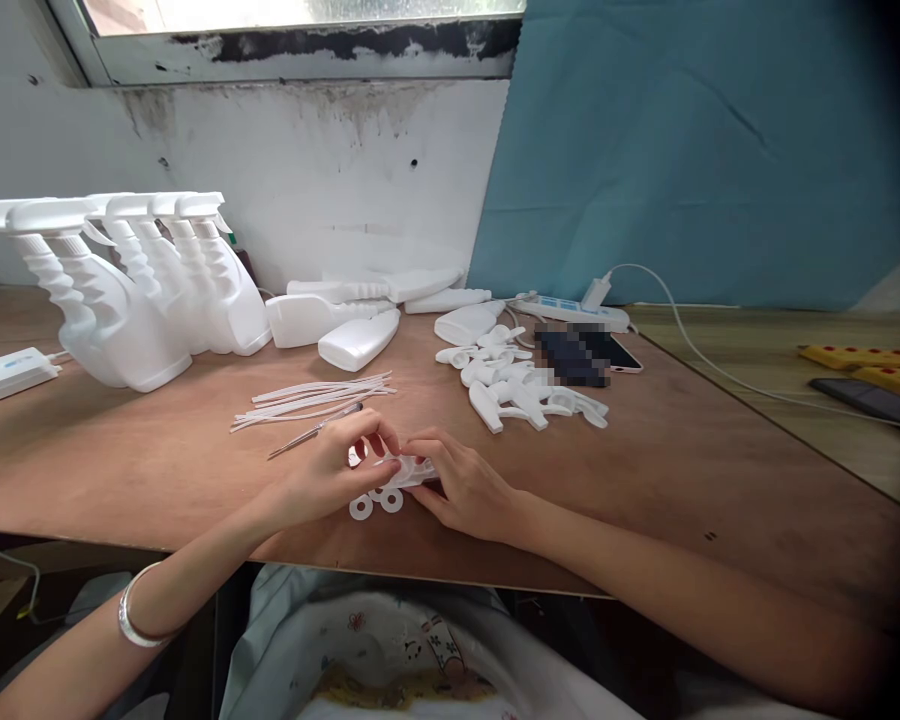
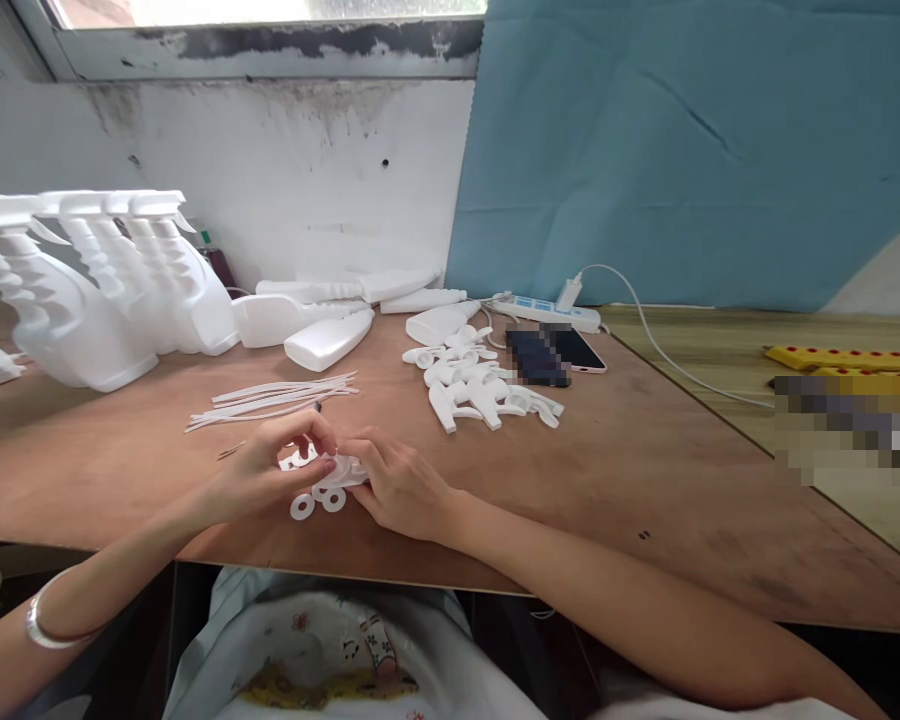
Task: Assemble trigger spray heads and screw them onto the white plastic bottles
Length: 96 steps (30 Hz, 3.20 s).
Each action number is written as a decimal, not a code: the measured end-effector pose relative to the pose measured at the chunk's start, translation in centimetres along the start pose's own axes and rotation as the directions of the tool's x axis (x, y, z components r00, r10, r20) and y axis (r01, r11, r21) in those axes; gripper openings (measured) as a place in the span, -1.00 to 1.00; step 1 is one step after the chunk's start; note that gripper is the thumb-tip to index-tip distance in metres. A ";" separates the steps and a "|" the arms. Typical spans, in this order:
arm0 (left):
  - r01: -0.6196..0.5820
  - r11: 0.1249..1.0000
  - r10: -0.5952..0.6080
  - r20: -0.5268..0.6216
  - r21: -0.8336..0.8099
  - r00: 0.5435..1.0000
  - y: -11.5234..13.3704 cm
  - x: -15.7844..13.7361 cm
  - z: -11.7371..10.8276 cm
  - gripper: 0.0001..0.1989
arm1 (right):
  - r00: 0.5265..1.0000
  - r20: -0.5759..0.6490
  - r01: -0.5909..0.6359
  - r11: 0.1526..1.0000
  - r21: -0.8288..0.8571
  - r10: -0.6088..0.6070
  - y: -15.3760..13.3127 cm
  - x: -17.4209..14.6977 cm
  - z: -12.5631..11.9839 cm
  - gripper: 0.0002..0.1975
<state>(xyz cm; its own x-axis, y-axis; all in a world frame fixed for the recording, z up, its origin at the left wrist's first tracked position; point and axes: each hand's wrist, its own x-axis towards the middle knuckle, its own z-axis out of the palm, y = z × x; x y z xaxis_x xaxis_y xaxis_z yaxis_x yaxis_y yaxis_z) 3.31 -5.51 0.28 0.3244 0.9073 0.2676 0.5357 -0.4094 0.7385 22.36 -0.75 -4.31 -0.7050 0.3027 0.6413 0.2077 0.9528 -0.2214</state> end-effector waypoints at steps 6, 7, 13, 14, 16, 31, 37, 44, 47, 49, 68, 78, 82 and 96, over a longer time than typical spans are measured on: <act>0.011 1.000 -0.011 -0.050 -0.002 0.999 -0.1 0.0 0.8 -0.90 | 0.999 -0.001 0.038 0.999 -0.023 -0.038 0.0 0.0 0.0 -0.71; 0.018 1.000 -0.019 -0.062 -0.008 0.998 -0.1 0.0 0.9 -0.88 | 0.999 -0.002 0.046 0.998 -0.033 -0.046 0.1 0.0 0.0 -0.72; -0.111 0.985 0.109 0.018 0.132 0.994 0.2 -0.1 -0.1 -0.88 | 0.997 -0.021 0.078 0.992 -0.103 -0.081 0.1 0.1 0.0 -0.78; -0.153 0.971 0.146 0.053 0.186 0.988 0.3 -0.1 -0.4 -0.87 | 0.996 -0.024 0.087 0.990 -0.112 -0.090 0.1 0.1 0.0 -0.80; -0.229 0.921 0.203 0.113 0.316 0.973 0.5 -0.2 -1.1 -0.87 | 0.995 -0.034 0.093 0.988 -0.126 -0.098 0.0 0.1 -0.1 -0.81; -0.568 0.584 0.474 0.325 0.580 0.818 -0.5 0.0 -1.7 -0.87 | 0.986 -0.051 0.149 0.982 -0.120 -0.156 0.1 0.2 -0.4 -0.86; -0.568 0.592 0.501 0.291 0.572 0.815 -0.6 0.0 -1.6 -0.89 | 0.987 -0.033 0.152 0.983 -0.104 -0.156 0.3 0.2 -0.4 -0.91; -0.571 0.586 0.510 0.286 0.575 0.811 -0.4 0.0 -1.6 -0.87 | 0.986 -0.050 0.157 0.986 -0.052 -0.160 0.4 0.2 -0.4 -0.93; -0.570 0.576 0.505 0.293 0.586 0.812 -0.5 -0.1 -1.5 -0.86 | 0.989 -0.053 0.136 0.990 -0.024 -0.137 0.3 0.3 -0.4 -0.93; -0.566 0.577 0.493 0.302 0.589 0.816 -0.6 -0.1 -1.5 -0.86 | 0.991 -0.052 0.121 0.993 -0.006 -0.121 0.3 0.3 -0.4 -0.91; -0.434 0.560 0.440 0.191 0.705 0.878 -0.4 -0.4 -0.3 -0.74 | 0.994 -0.106 0.023 1.000 -0.009 -0.024 0.4 0.0 0.2 -0.75; -0.387 0.531 0.388 0.190 0.754 0.902 0.0 -0.5 0.2 -0.75 | 0.991 -0.121 0.047 0.999 -0.021 -0.049 0.5 -0.1 0.4 -0.74; -0.375 0.537 0.354 0.201 0.756 0.913 -0.2 -0.6 0.1 -0.75 | 0.992 -0.120 0.042 0.999 -0.030 -0.045 0.5 -0.1 0.4 -0.73; -0.361 0.712 0.319 0.181 0.602 0.930 0.4 -0.4 -2.1 -0.76 | 0.997 -0.067 -0.038 0.999 0.015 0.039 0.2 0.0 0.3 -0.69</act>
<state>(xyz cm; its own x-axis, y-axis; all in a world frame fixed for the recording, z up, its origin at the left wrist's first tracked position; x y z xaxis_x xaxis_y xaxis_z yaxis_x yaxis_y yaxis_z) 1.74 -5.83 1.82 0.6135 0.6962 0.3727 0.7337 -0.6770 0.0570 22.23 -0.55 -4.60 -0.6492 0.3409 0.6800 0.2245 0.9400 -0.2569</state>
